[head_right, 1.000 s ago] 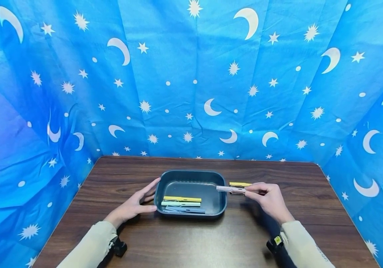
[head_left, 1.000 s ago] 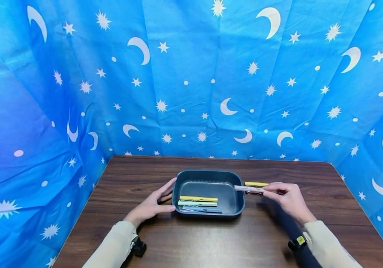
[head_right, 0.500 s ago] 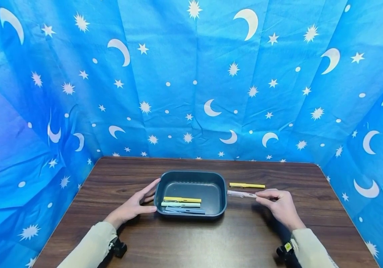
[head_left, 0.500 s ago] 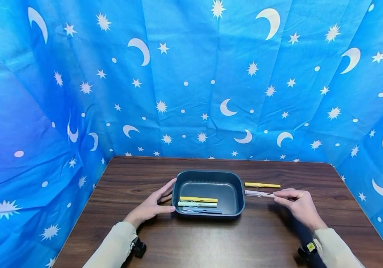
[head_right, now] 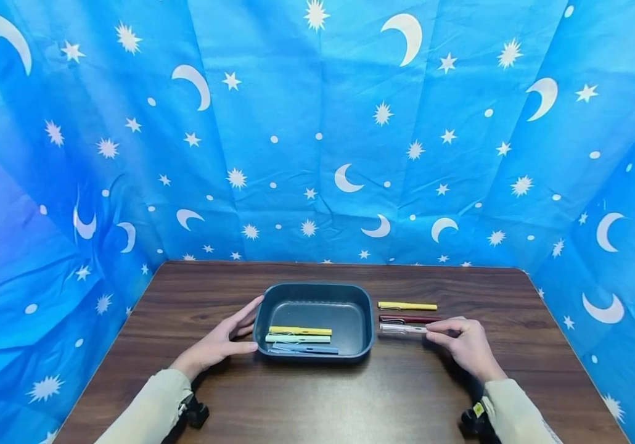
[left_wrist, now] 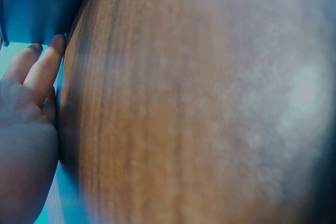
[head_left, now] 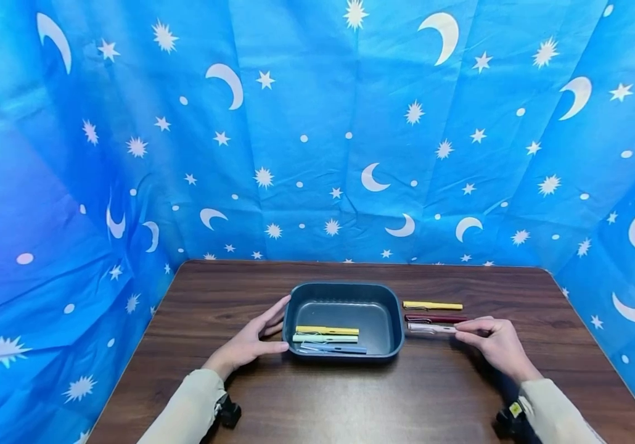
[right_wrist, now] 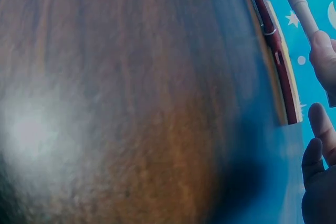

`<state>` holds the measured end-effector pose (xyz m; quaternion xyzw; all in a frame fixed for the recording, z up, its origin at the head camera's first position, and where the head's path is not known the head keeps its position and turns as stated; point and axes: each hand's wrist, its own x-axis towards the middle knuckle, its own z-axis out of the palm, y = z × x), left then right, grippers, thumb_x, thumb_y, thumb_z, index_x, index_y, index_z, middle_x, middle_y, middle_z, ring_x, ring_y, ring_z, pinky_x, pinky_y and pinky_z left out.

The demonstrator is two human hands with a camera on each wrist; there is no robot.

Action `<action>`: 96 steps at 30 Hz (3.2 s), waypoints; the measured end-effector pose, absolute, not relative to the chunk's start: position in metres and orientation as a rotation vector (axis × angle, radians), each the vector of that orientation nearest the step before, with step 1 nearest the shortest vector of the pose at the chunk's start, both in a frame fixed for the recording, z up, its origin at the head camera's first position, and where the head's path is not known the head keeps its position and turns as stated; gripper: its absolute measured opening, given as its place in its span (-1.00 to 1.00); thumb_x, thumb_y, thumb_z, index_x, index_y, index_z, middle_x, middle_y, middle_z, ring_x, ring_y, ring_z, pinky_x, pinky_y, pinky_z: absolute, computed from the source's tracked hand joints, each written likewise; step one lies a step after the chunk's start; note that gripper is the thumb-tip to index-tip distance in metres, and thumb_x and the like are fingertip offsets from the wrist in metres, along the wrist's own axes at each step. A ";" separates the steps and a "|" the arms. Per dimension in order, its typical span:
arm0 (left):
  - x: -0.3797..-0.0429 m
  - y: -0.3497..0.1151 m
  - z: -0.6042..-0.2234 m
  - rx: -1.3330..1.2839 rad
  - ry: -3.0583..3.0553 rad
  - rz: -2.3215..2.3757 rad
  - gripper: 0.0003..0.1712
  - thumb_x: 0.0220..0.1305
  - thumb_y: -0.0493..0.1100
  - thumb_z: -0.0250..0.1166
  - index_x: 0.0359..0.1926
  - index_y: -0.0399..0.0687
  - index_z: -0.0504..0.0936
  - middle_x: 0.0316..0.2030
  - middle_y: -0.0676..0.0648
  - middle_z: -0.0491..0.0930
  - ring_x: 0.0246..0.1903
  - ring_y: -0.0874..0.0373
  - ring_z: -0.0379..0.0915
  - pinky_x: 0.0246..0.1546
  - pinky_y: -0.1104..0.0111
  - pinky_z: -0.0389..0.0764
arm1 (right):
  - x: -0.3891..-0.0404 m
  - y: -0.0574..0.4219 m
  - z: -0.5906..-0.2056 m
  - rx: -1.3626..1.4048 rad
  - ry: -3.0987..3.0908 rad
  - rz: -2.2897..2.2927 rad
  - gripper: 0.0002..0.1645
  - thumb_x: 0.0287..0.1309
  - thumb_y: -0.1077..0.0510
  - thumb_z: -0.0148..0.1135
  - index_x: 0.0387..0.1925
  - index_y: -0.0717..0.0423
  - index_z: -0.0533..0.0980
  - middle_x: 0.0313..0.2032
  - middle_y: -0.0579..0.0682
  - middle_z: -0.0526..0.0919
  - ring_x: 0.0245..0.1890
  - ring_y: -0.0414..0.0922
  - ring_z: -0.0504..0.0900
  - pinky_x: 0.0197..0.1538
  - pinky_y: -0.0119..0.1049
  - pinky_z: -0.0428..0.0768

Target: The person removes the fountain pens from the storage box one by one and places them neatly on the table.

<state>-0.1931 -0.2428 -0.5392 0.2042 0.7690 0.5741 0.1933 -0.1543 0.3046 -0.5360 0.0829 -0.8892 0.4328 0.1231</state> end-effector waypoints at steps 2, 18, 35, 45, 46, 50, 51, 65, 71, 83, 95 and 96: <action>-0.192 -0.244 -0.540 0.560 2.167 1.610 0.06 0.43 -0.17 0.41 0.68 0.51 -0.03 0.67 -0.03 -0.01 0.54 -0.18 0.18 0.50 -0.28 0.14 | -0.156 0.305 -0.538 0.262 -2.602 1.259 -0.87 0.10 0.21 0.62 -0.27 0.00 0.85 -0.28 -0.06 0.85 -0.21 -0.38 0.69 -0.14 -0.61 0.56; -0.191 -0.243 -0.538 0.548 2.177 1.597 0.05 0.43 -0.16 0.40 0.67 0.55 -0.02 0.67 -0.01 0.00 0.54 -0.18 0.18 0.49 -0.30 0.14 | -0.158 0.311 -0.547 0.296 -2.660 1.123 -0.83 0.03 0.20 0.65 -0.30 -0.10 0.85 -0.31 -0.16 0.85 -0.22 -0.31 0.75 -0.12 -0.55 0.60; -0.193 -0.243 -0.542 0.566 2.169 1.605 0.06 0.42 -0.14 0.41 0.68 0.53 -0.02 0.67 -0.04 0.00 0.53 -0.17 0.20 0.50 -0.29 0.12 | -0.162 0.307 -0.551 0.462 -2.606 0.752 -0.73 -0.15 0.29 0.72 -0.41 -0.12 0.84 -0.45 -0.32 0.69 -0.35 -0.24 0.53 -0.34 -0.28 0.55; -0.193 -0.243 -0.541 0.562 2.177 1.600 0.07 0.40 -0.12 0.43 0.67 0.55 -0.02 0.67 -0.01 -0.01 0.53 -0.17 0.20 0.50 -0.29 0.12 | -0.165 0.303 -0.551 0.499 -2.568 0.708 -0.72 -0.16 0.31 0.72 -0.39 -0.08 0.84 -0.46 -0.30 0.68 -0.37 -0.26 0.50 -0.37 -0.28 0.51; -0.193 -0.243 -0.541 0.561 2.175 1.601 0.07 0.40 -0.12 0.43 0.67 0.55 -0.02 0.67 -0.02 -0.01 0.53 -0.17 0.20 0.50 -0.29 0.12 | -0.165 0.303 -0.551 0.504 -2.564 0.705 -0.72 -0.16 0.31 0.72 -0.39 -0.08 0.84 -0.46 -0.30 0.69 -0.37 -0.27 0.50 -0.37 -0.28 0.51; -0.193 -0.243 -0.540 0.564 2.171 1.604 0.06 0.41 -0.13 0.42 0.67 0.55 -0.02 0.67 -0.03 0.00 0.53 -0.18 0.20 0.50 -0.30 0.13 | -0.166 0.303 -0.551 0.516 -2.558 0.698 -0.72 -0.17 0.32 0.72 -0.38 -0.07 0.84 -0.44 -0.27 0.73 -0.36 -0.25 0.52 -0.36 -0.27 0.54; -0.193 -0.243 -0.540 0.565 2.168 1.607 0.06 0.41 -0.14 0.42 0.67 0.55 -0.02 0.67 -0.03 0.00 0.53 -0.18 0.20 0.50 -0.30 0.13 | -0.166 0.303 -0.551 0.514 -2.560 0.696 -0.71 -0.17 0.32 0.72 -0.38 -0.07 0.84 -0.44 -0.27 0.73 -0.36 -0.25 0.53 -0.36 -0.26 0.55; -0.192 -0.244 -0.541 0.581 2.160 1.619 0.06 0.42 -0.15 0.41 0.67 0.53 -0.01 0.67 -0.03 0.00 0.54 -0.18 0.20 0.50 -0.29 0.13 | -0.166 0.304 -0.552 0.517 -2.555 0.672 -0.72 -0.18 0.33 0.72 -0.39 -0.04 0.84 -0.43 -0.22 0.77 -0.37 -0.21 0.57 -0.36 -0.23 0.58; -0.192 -0.243 -0.541 0.571 2.163 1.620 0.06 0.41 -0.16 0.42 0.68 0.50 -0.01 0.67 -0.02 0.00 0.54 -0.17 0.20 0.50 -0.29 0.12 | -0.166 0.303 -0.550 0.504 -2.571 0.671 -0.72 -0.16 0.33 0.71 -0.38 -0.04 0.84 -0.42 -0.21 0.77 -0.35 -0.19 0.58 -0.34 -0.21 0.60; -0.192 -0.243 -0.542 0.577 2.159 1.625 0.06 0.42 -0.16 0.41 0.67 0.55 -0.01 0.66 -0.05 0.03 0.53 -0.19 0.21 0.50 -0.31 0.09 | -0.165 0.302 -0.549 0.472 -2.617 0.660 -0.75 -0.11 0.31 0.70 -0.35 -0.04 0.84 -0.39 -0.21 0.79 -0.31 -0.15 0.62 -0.25 -0.10 0.64; -0.193 -0.243 -0.541 0.565 2.161 1.625 0.06 0.42 -0.20 0.40 0.67 0.54 0.00 0.66 -0.03 0.02 0.54 -0.18 0.20 0.51 -0.29 0.10 | -0.165 0.304 -0.547 0.438 -2.653 0.687 -0.73 -0.07 0.27 0.69 -0.26 0.03 0.82 -0.31 -0.12 0.81 -0.24 -0.04 0.68 -0.16 0.05 0.66; -0.193 -0.243 -0.541 0.561 2.163 1.623 0.06 0.42 -0.19 0.40 0.67 0.55 0.00 0.66 -0.03 0.02 0.54 -0.18 0.20 0.51 -0.29 0.10 | -0.165 0.304 -0.546 0.427 -2.663 0.696 -0.72 -0.06 0.25 0.69 -0.24 0.04 0.82 -0.29 -0.09 0.82 -0.22 -0.02 0.69 -0.14 0.07 0.67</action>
